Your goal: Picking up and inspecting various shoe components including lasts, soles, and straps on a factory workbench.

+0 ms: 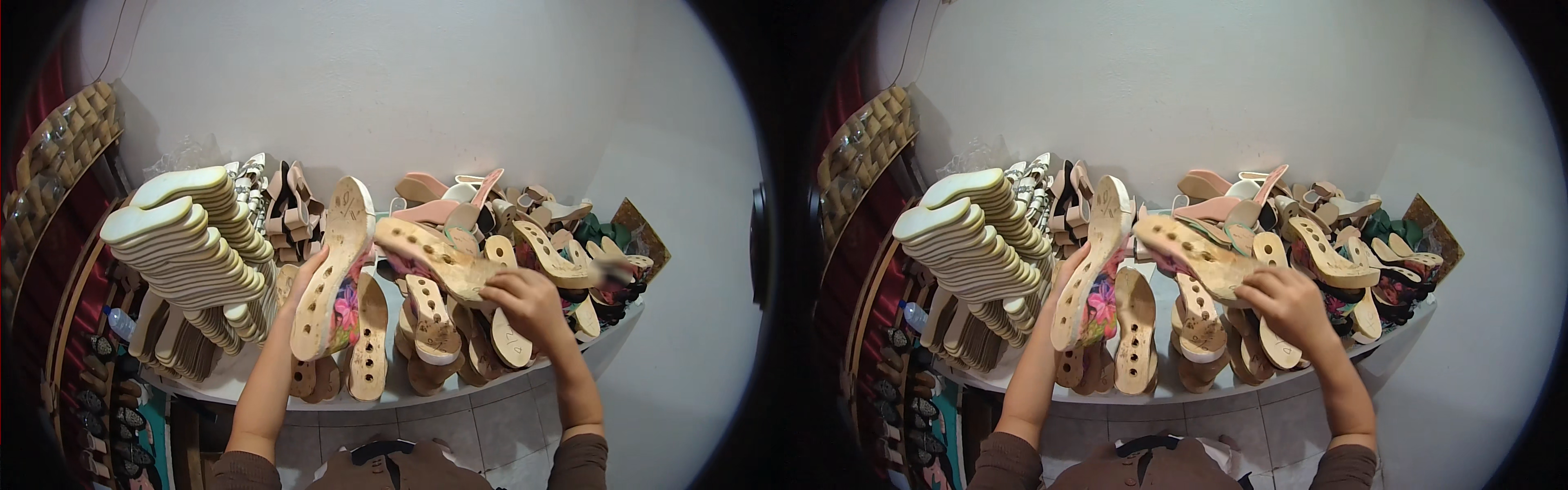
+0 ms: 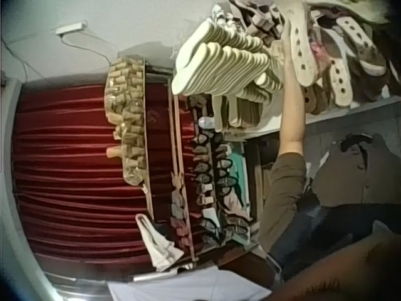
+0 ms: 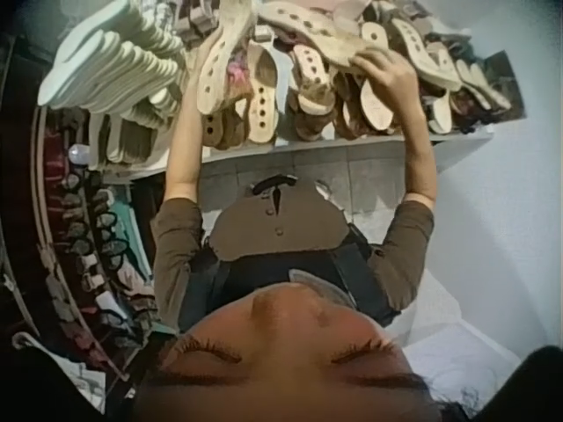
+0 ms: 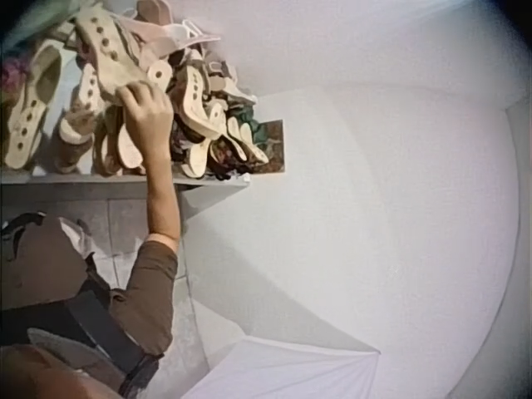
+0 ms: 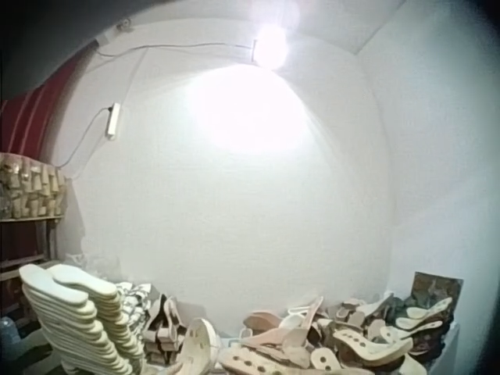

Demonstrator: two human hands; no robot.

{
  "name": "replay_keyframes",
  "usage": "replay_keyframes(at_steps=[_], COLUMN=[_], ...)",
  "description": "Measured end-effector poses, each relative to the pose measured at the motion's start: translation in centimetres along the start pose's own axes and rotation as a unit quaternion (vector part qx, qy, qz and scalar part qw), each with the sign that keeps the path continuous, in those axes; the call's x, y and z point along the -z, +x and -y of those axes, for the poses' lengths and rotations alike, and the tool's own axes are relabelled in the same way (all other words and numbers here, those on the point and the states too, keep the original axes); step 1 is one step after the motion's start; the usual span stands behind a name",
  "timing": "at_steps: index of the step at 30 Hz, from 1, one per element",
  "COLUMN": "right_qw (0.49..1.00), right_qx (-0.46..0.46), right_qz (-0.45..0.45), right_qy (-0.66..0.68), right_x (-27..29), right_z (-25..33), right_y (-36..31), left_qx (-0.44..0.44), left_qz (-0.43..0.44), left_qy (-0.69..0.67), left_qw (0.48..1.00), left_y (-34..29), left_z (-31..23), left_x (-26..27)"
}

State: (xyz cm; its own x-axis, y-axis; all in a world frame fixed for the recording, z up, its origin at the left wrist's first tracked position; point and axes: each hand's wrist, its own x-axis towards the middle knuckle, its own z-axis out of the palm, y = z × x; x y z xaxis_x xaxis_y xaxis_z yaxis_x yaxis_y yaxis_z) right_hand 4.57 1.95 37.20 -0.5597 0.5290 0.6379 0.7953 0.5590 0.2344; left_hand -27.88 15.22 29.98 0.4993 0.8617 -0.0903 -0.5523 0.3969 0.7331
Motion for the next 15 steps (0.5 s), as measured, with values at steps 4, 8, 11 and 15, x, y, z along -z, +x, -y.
replay_keyframes(at_steps=[4,8,11,15], right_qw=[1.000,0.999,0.973,0.879], right_qx=[-0.003,-0.020,-0.160,-0.282], right_qz=[0.001,-0.020,-0.075,-0.146], right_qy=[-0.004,0.041,0.148,0.356], right_x=[0.3,-0.8,-2.6,-7.3], right_z=[-0.9,-2.3,-3.1,-4.6], right_y=[1.7,2.7,3.1,3.9], left_qx=[-0.069,-0.070,-0.043,-0.042], left_qz=[0.055,0.087,0.162,0.092], left_qy=[-0.064,-0.121,-0.129,-0.112], left_qw=[0.994,0.986,0.977,0.988], left_y=[1.8,1.6,1.4,2.4], left_z=[0.6,0.4,0.4,0.8], left_x=[0.4,-0.6,-0.2,1.1])
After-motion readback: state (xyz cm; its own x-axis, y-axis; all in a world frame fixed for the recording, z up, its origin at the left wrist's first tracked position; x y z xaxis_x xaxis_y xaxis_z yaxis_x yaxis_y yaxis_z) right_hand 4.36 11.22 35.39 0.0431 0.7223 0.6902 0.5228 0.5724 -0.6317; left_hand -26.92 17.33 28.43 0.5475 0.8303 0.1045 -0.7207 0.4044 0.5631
